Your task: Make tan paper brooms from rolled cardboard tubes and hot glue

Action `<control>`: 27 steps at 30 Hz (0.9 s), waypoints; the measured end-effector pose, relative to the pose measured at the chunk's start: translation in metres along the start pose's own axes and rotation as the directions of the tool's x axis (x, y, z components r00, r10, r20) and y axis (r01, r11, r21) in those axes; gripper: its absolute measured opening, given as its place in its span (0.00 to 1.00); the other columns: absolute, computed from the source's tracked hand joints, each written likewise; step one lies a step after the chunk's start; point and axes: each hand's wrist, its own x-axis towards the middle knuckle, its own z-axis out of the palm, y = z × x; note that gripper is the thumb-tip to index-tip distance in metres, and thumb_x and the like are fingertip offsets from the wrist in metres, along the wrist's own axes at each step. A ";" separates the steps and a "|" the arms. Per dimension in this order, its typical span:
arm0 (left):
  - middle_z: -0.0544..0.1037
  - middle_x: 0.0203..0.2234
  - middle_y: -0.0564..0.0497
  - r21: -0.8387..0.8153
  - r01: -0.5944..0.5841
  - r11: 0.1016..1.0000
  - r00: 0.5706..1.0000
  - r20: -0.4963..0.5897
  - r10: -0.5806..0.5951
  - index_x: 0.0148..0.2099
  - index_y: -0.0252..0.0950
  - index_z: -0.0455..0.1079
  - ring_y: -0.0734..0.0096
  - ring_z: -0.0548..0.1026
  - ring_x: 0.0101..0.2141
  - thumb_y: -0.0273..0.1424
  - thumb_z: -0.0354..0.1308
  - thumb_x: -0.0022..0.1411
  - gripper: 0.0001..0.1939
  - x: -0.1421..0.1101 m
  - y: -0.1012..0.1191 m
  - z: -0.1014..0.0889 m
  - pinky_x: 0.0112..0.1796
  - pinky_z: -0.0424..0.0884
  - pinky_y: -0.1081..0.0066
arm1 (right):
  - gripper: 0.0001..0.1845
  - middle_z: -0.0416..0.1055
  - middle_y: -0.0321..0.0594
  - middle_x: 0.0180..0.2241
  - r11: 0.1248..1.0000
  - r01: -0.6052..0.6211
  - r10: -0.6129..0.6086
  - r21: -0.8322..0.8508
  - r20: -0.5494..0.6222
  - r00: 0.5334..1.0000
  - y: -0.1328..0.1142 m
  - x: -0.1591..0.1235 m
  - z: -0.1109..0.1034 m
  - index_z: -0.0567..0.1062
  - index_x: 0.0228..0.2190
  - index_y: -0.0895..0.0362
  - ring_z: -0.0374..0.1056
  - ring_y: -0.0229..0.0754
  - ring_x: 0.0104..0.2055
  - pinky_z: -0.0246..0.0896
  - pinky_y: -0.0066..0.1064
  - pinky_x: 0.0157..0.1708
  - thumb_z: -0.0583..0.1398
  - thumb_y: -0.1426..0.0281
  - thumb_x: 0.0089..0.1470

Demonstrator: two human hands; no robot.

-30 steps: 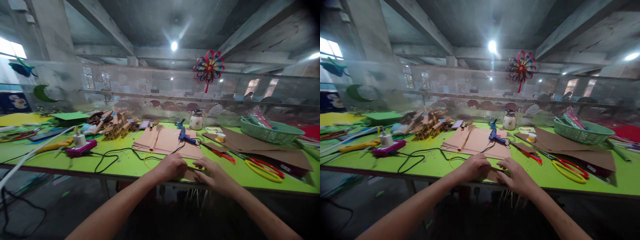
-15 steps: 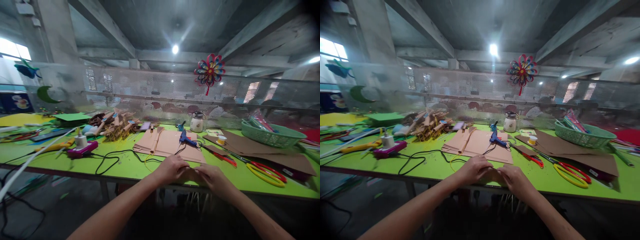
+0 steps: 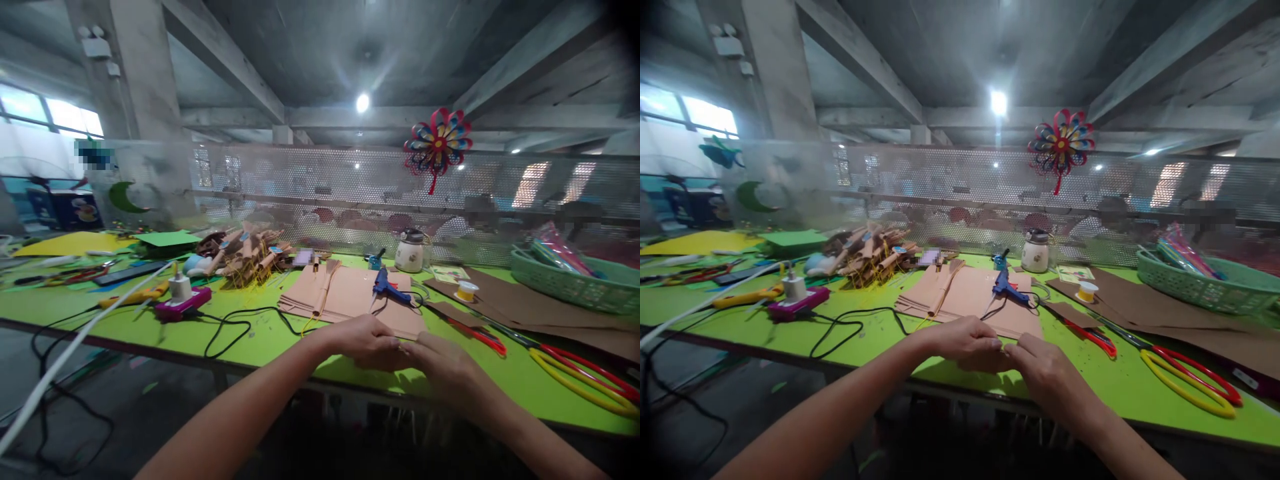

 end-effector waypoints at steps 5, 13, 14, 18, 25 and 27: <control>0.67 0.21 0.56 -0.132 0.003 0.991 1.000 -0.031 -0.007 0.31 0.32 0.69 0.78 0.63 0.24 0.42 0.47 0.64 0.20 -0.001 -0.008 0.004 0.25 0.59 0.80 | 0.12 0.63 0.38 0.24 0.999 0.022 -0.021 -0.025 0.026 0.999 -0.005 0.010 -0.011 0.73 0.39 0.57 0.60 0.38 0.26 0.51 0.29 0.26 0.51 0.77 0.58; 0.66 0.16 0.57 -0.113 0.064 0.992 0.997 0.039 -0.060 0.32 0.33 0.68 0.79 0.62 0.19 0.42 0.47 0.64 0.19 0.002 -0.017 0.004 0.23 0.57 0.78 | 0.12 0.67 0.38 0.22 0.989 -0.060 0.045 0.137 0.110 0.993 0.010 0.015 0.003 0.75 0.32 0.55 0.61 0.37 0.23 0.53 0.27 0.24 0.52 0.69 0.60; 0.67 0.17 0.57 -0.089 0.051 0.995 0.998 0.030 -0.048 0.32 0.32 0.69 0.79 0.62 0.20 0.41 0.47 0.64 0.18 0.003 -0.018 0.004 0.24 0.57 0.78 | 0.12 0.67 0.38 0.22 0.986 -0.065 0.049 0.156 0.105 0.993 0.012 0.015 0.006 0.75 0.32 0.55 0.62 0.37 0.23 0.53 0.27 0.24 0.52 0.68 0.60; 0.67 0.21 0.56 -0.030 -0.010 1.000 1.000 0.026 0.011 0.34 0.31 0.71 0.79 0.62 0.23 0.39 0.47 0.65 0.18 0.001 -0.024 0.004 0.25 0.58 0.78 | 0.10 0.66 0.37 0.20 0.986 -0.050 0.032 0.159 0.109 0.994 0.014 0.013 0.015 0.75 0.28 0.53 0.61 0.37 0.21 0.51 0.27 0.21 0.55 0.67 0.57; 0.73 0.27 0.54 -0.055 -0.030 0.998 0.998 0.062 0.033 0.41 0.33 0.72 0.75 0.68 0.29 0.41 0.44 0.66 0.20 -0.007 -0.025 0.001 0.30 0.62 0.78 | 0.06 0.65 0.37 0.20 0.995 0.025 -0.032 0.101 0.077 0.996 0.010 0.018 0.013 0.73 0.29 0.54 0.61 0.38 0.23 0.51 0.28 0.23 0.56 0.70 0.54; 0.75 0.30 0.53 -0.046 -0.032 0.998 0.998 0.052 0.035 0.43 0.34 0.72 0.74 0.69 0.30 0.40 0.45 0.66 0.19 -0.005 -0.024 0.000 0.31 0.63 0.78 | 0.09 0.65 0.37 0.20 0.996 0.017 -0.025 0.092 0.088 0.996 0.011 0.021 0.009 0.72 0.28 0.55 0.60 0.38 0.22 0.50 0.28 0.23 0.54 0.70 0.57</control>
